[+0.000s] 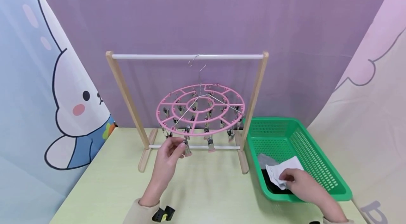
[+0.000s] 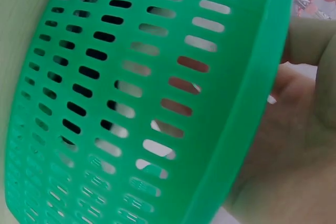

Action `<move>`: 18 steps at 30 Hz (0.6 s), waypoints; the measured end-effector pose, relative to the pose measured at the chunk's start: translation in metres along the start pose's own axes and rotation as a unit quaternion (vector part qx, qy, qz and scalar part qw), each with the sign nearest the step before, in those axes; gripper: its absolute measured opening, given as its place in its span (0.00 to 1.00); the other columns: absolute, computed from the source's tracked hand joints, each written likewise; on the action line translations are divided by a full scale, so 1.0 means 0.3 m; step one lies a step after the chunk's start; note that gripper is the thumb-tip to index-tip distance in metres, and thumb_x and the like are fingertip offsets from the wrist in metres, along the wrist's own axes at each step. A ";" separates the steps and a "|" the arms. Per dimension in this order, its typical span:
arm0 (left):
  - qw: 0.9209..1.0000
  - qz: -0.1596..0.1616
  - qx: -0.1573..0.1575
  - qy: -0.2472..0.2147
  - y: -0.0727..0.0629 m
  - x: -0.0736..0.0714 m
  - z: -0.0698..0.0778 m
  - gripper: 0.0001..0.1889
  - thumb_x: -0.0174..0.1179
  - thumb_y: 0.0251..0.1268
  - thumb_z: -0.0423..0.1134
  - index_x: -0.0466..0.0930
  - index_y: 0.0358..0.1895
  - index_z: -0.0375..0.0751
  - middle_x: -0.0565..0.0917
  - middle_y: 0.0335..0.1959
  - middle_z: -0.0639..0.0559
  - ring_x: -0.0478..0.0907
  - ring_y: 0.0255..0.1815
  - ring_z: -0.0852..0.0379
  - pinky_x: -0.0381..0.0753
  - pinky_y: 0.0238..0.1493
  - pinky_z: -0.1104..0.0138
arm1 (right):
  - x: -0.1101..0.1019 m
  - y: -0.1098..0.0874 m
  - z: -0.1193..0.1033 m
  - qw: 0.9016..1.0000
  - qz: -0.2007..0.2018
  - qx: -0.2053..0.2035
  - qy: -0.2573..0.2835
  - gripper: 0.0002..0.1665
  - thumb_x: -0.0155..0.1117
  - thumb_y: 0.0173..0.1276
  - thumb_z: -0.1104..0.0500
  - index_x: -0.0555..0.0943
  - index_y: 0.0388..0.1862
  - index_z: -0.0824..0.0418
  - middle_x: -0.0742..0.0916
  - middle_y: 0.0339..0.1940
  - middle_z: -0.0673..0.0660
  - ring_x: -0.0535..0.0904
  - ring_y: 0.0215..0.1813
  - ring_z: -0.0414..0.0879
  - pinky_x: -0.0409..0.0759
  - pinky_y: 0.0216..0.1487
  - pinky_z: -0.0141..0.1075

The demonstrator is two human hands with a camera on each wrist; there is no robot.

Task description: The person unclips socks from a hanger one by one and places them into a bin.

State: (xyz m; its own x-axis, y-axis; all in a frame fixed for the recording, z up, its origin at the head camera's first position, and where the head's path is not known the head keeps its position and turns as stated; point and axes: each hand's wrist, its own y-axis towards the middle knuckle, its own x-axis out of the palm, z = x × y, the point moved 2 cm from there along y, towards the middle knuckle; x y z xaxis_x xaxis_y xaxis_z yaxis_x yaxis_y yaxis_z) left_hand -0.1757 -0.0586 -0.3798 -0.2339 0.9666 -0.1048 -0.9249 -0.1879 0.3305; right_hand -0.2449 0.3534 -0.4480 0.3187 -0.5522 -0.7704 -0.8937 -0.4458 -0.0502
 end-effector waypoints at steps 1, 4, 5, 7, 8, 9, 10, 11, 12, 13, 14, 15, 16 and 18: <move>1.000 -0.002 0.002 0.003 -0.001 0.000 0.000 0.12 0.56 0.77 0.33 0.76 0.54 0.28 0.81 0.41 0.39 0.80 0.37 0.55 0.83 0.41 0.68 | 0.001 0.000 0.001 1.000 -0.008 -0.006 -0.007 0.13 0.58 0.62 0.73 0.85 0.38 0.60 0.85 0.35 0.49 0.78 0.40 0.44 0.78 0.38 0.36; 1.000 -0.007 0.003 0.008 -0.004 -0.001 -0.002 0.11 0.55 0.77 0.33 0.76 0.54 0.28 0.82 0.41 0.38 0.81 0.38 0.52 0.82 0.40 0.69 | 0.003 -0.002 -0.006 1.000 -0.011 -0.010 -0.021 0.15 0.55 0.62 0.73 0.85 0.39 0.60 0.85 0.36 0.50 0.79 0.42 0.46 0.79 0.40 0.38; 1.000 -0.009 0.004 0.010 -0.005 -0.001 -0.002 0.11 0.56 0.77 0.34 0.76 0.54 0.28 0.82 0.41 0.38 0.81 0.38 0.52 0.82 0.40 0.69 | 0.003 -0.003 -0.013 1.000 -0.005 -0.004 -0.021 0.15 0.55 0.62 0.73 0.85 0.40 0.61 0.86 0.37 0.51 0.81 0.44 0.47 0.80 0.41 0.39; 1.000 -0.009 0.004 0.015 -0.006 -0.002 -0.004 0.11 0.56 0.77 0.34 0.76 0.53 0.28 0.82 0.41 0.38 0.81 0.37 0.52 0.82 0.40 0.68 | 0.002 -0.003 -0.030 1.000 0.017 0.011 -0.019 0.14 0.55 0.65 0.71 0.86 0.43 0.62 0.88 0.42 0.53 0.83 0.48 0.51 0.81 0.43 0.41; 1.000 -0.009 0.003 0.019 -0.008 -0.003 -0.006 0.11 0.57 0.77 0.33 0.77 0.53 0.28 0.82 0.40 0.39 0.81 0.37 0.52 0.82 0.40 0.68 | 0.002 -0.004 -0.041 0.999 0.030 0.020 -0.018 0.14 0.56 0.67 0.70 0.86 0.45 0.63 0.88 0.44 0.54 0.83 0.49 0.52 0.82 0.43 0.41; 1.000 -0.008 0.003 0.023 -0.009 -0.003 -0.007 0.11 0.57 0.76 0.33 0.77 0.53 0.29 0.83 0.40 0.40 0.81 0.37 0.52 0.82 0.40 0.68 | 0.002 -0.005 -0.053 0.999 0.042 0.024 -0.014 0.14 0.57 0.68 0.70 0.86 0.47 0.63 0.88 0.46 0.55 0.84 0.49 0.53 0.82 0.43 0.41; 1.000 -0.008 0.002 0.028 -0.010 -0.003 -0.009 0.11 0.57 0.76 0.33 0.77 0.53 0.29 0.83 0.40 0.40 0.81 0.37 0.52 0.82 0.40 0.68 | 0.003 -0.007 -0.064 0.998 0.053 0.024 -0.010 0.13 0.57 0.69 0.69 0.85 0.48 0.64 0.88 0.47 0.56 0.84 0.49 0.54 0.83 0.43 0.41; 0.999 -0.007 0.002 0.034 -0.011 -0.002 -0.012 0.11 0.58 0.76 0.34 0.77 0.53 0.30 0.83 0.40 0.41 0.81 0.37 0.53 0.82 0.40 0.68 | 0.006 -0.008 -0.077 0.998 0.065 0.023 -0.004 0.13 0.58 0.70 0.69 0.85 0.49 0.64 0.88 0.48 0.57 0.85 0.49 0.53 0.83 0.42 0.41; 0.999 -0.006 0.001 0.042 -0.013 -0.002 -0.016 0.11 0.58 0.76 0.34 0.77 0.53 0.30 0.83 0.40 0.42 0.80 0.38 0.53 0.82 0.40 0.68 | 0.009 -0.010 -0.089 0.997 0.077 0.020 -0.001 0.13 0.59 0.70 0.68 0.85 0.50 0.64 0.88 0.48 0.57 0.85 0.48 0.53 0.83 0.42 0.40; 0.998 -0.005 0.001 0.057 -0.017 -0.001 -0.020 0.11 0.58 0.75 0.34 0.78 0.53 0.31 0.83 0.40 0.43 0.80 0.38 0.54 0.82 0.42 0.68 | 0.014 -0.012 -0.100 0.996 0.091 0.016 0.001 0.12 0.60 0.71 0.68 0.85 0.50 0.63 0.88 0.48 0.56 0.85 0.48 0.52 0.84 0.43 0.39; 0.997 -0.003 0.003 0.074 -0.021 0.000 -0.024 0.11 0.59 0.75 0.35 0.78 0.53 0.33 0.82 0.40 0.45 0.80 0.39 0.54 0.81 0.43 0.67 | 0.020 -0.015 -0.113 0.995 0.104 0.007 0.005 0.12 0.61 0.70 0.68 0.85 0.50 0.63 0.88 0.48 0.55 0.85 0.48 0.51 0.84 0.44 0.39; 0.996 -0.002 0.006 0.094 -0.026 0.001 -0.029 0.11 0.60 0.74 0.35 0.78 0.53 0.34 0.82 0.40 0.47 0.79 0.40 0.55 0.81 0.43 0.67 | 0.026 -0.018 -0.126 0.993 0.118 -0.004 0.008 0.12 0.62 0.70 0.68 0.85 0.50 0.64 0.88 0.47 0.55 0.85 0.48 0.51 0.84 0.45 0.40; 0.993 -0.001 0.011 0.118 -0.032 0.002 -0.035 0.11 0.61 0.74 0.36 0.79 0.53 0.35 0.82 0.40 0.49 0.79 0.40 0.56 0.81 0.44 0.66 | 0.034 -0.020 -0.138 0.991 0.131 -0.013 0.010 0.12 0.63 0.70 0.68 0.85 0.50 0.64 0.88 0.47 0.54 0.84 0.48 0.51 0.85 0.46 0.41; 0.983 0.000 0.030 0.179 -0.046 0.004 -0.044 0.11 0.63 0.72 0.36 0.80 0.52 0.37 0.82 0.40 0.52 0.79 0.41 0.57 0.80 0.45 0.64 | 0.051 -0.022 -0.161 0.987 0.157 -0.031 0.011 0.11 0.65 0.70 0.68 0.86 0.49 0.62 0.88 0.47 0.53 0.84 0.48 0.51 0.85 0.48 0.43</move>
